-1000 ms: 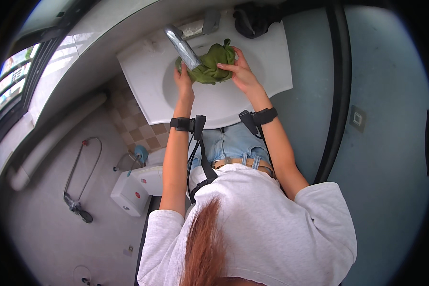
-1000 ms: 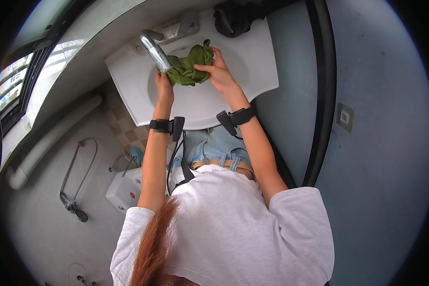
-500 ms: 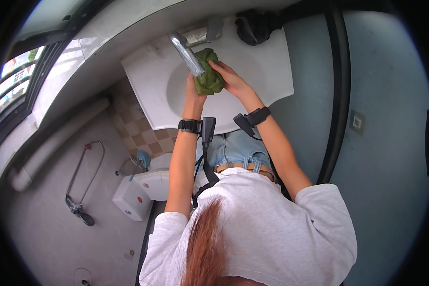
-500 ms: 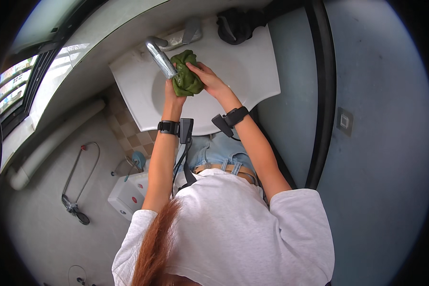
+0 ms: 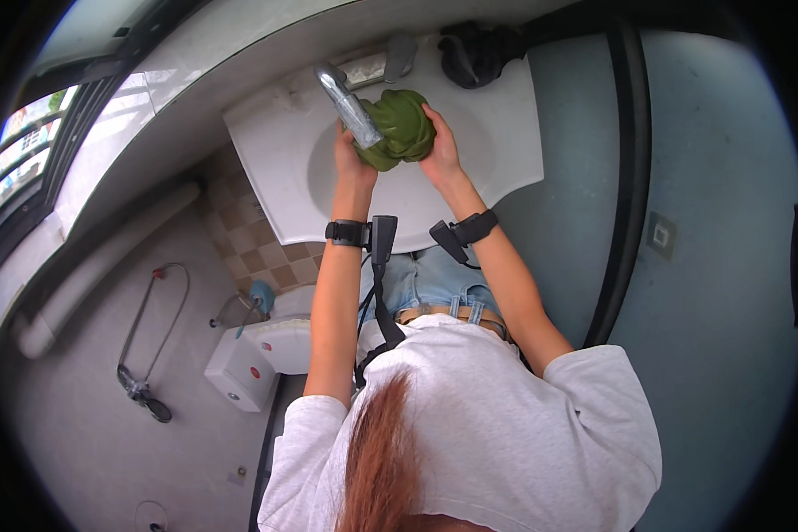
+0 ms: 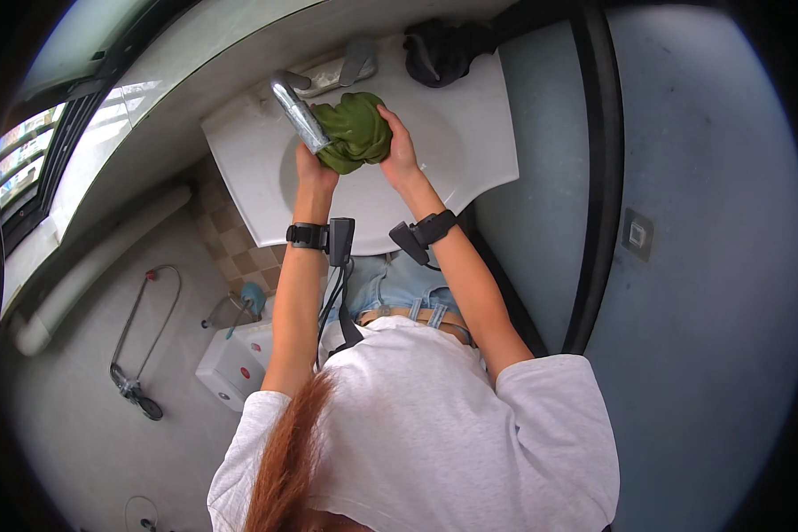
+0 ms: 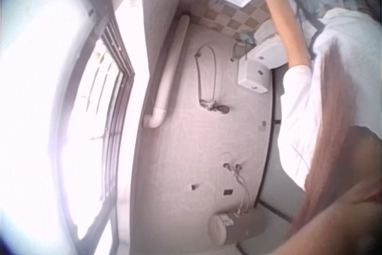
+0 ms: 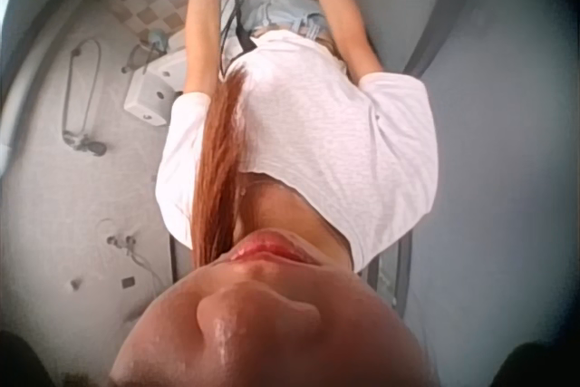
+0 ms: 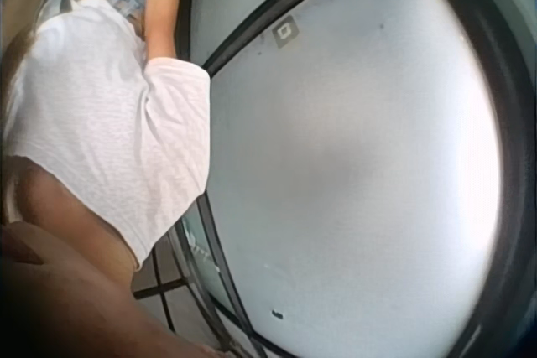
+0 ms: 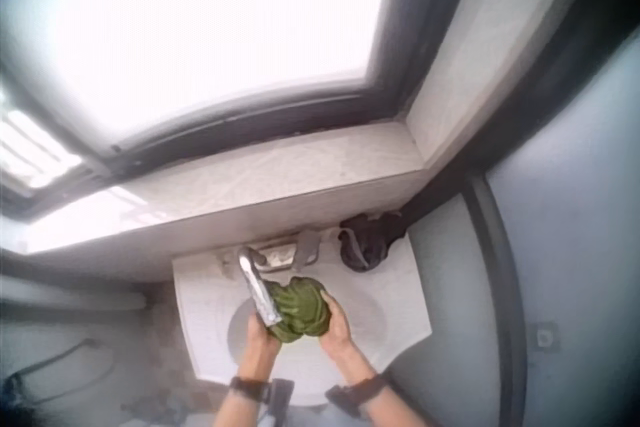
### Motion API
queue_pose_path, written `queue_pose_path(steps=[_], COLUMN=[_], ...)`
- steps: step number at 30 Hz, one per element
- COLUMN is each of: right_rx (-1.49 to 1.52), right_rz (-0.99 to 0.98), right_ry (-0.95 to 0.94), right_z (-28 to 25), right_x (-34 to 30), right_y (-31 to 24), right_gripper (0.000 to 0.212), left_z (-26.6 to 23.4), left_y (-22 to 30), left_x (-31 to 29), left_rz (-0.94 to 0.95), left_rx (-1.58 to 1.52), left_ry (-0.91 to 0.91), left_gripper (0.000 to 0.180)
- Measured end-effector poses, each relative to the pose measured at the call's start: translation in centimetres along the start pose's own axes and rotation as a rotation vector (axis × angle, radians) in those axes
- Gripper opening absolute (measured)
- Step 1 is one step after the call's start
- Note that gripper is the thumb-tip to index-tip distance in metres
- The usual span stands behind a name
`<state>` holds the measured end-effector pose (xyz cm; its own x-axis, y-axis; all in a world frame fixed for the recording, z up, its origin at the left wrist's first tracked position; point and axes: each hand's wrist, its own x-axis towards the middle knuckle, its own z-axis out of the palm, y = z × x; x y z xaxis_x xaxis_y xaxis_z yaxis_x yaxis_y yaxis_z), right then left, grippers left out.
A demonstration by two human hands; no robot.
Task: The person wipes a wooden table, a door frame, and a headboard with a cloth, then rinses the cloth in a sink and wipes a glass door and frame.
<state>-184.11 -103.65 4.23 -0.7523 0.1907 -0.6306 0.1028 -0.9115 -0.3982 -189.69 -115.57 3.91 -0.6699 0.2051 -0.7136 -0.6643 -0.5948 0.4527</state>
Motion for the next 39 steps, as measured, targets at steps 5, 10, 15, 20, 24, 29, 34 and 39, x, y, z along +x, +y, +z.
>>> queue_pose_path(steps=[5, 10, 15, 20, 24, 29, 34, 39], right_rx=[0.196, 0.301, 0.125, 0.120, 0.071, 0.062, -0.223, -0.604], right_rz=[0.014, 0.008, 0.019, 0.168, 0.111, 0.085, -0.134, -0.262], right_ry=[0.003, 0.088, 0.048, 0.025, 0.044, 0.207, 0.196, 0.262], right_z=[1.7, 1.7, 2.6, 1.4, 1.1, 2.3, 2.0, 1.9], right_x=[-0.2, 1.1, 1.3, 3.0, 3.9, 2.8, 2.4, 2.7], right_y=[-0.2, 1.6, 3.8, 5.8, 6.9, 6.8, 6.2, 5.4], right_gripper=[0.039, 0.039, 0.038, 0.036, 0.033, 0.030, 0.027, 0.032], left_z=[-0.2, 1.3, 1.1, 1.1, 2.2, 2.3, 2.5, 2.7], left_y=[-0.5, -0.9, 0.2, 1.0, 0.7, 1.0, 1.1, 1.6], left_x=[0.6, -0.4, -0.2, -1.2, -1.9, -1.4, -1.4, -1.9], left_rz=[-0.030, 0.159, 0.675, 1.091, 0.970, 1.003, 0.800, 0.745], left_rx=[-0.077, 0.133, 0.847, 1.371, 1.377, 1.503, 1.500, 1.497], left_ry=[-0.209, -0.036, 0.055, -0.108, 0.000, 0.014, -0.014, 0.001], left_gripper=[0.034, 0.023, 0.024, 0.026, 0.031, 0.030, 0.023, 0.021])
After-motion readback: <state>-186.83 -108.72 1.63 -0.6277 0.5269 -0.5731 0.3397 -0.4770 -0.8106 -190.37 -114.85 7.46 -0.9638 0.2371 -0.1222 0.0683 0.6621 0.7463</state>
